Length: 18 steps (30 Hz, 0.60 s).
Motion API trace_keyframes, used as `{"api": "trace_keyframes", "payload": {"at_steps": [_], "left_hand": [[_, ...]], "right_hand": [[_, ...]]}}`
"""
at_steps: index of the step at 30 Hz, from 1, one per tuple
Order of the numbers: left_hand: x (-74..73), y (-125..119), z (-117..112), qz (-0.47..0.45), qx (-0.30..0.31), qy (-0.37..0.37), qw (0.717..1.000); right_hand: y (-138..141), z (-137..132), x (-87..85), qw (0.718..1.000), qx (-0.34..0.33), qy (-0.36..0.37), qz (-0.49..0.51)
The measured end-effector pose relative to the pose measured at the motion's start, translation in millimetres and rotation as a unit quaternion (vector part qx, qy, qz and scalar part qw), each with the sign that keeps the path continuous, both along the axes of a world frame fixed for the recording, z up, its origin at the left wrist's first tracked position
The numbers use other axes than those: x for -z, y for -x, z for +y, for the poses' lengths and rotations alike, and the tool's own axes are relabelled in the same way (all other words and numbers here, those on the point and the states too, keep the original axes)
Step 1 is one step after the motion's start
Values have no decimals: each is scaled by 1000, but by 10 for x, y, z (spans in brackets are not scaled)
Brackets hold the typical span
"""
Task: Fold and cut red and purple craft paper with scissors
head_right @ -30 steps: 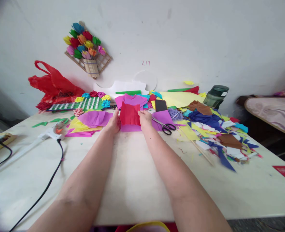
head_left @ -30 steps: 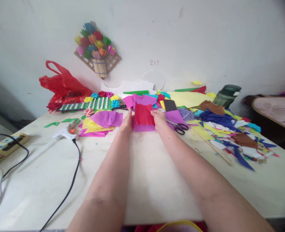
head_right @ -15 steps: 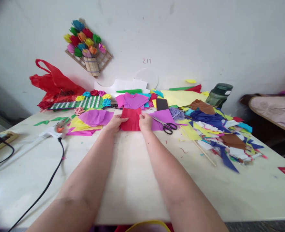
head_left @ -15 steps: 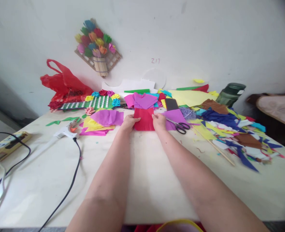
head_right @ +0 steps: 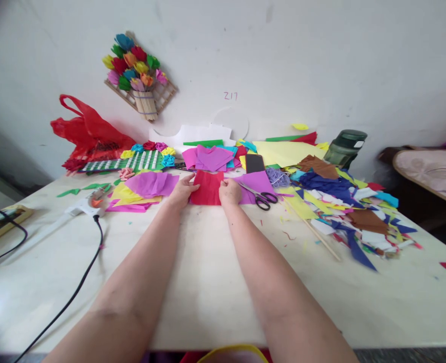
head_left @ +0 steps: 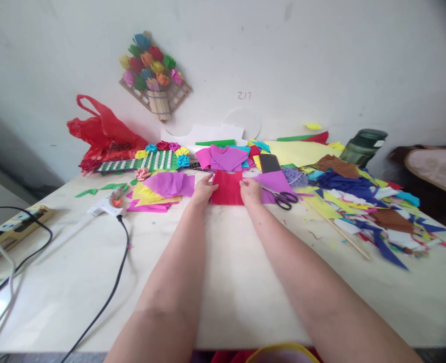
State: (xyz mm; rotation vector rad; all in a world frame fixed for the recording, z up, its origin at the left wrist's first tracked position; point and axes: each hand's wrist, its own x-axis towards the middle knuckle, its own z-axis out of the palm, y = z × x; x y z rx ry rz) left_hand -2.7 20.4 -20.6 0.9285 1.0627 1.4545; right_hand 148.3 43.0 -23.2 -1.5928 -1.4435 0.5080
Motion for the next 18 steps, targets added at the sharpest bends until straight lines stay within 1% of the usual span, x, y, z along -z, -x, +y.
{"api": "trace_keyframes", "payload": {"at_steps": [5, 8, 13, 15, 18], "left_hand": [[-7, 1, -1, -2, -23, 18, 1000], [5, 8, 24, 1, -32, 29, 999], [19, 27, 51, -5, -32, 39, 999], [11, 34, 36, -5, -27, 34, 999], [-12, 45, -9, -1, 6, 10, 1000]], "right_hand": [[20, -8, 17, 1000, 6, -17, 0], [23, -23, 6, 1000, 3, -10, -9], [21, -31, -8, 1000, -3, 3, -2], [23, -28, -5, 1000, -4, 4, 12], [27, -29, -7, 999, 4, -1, 36]]}}
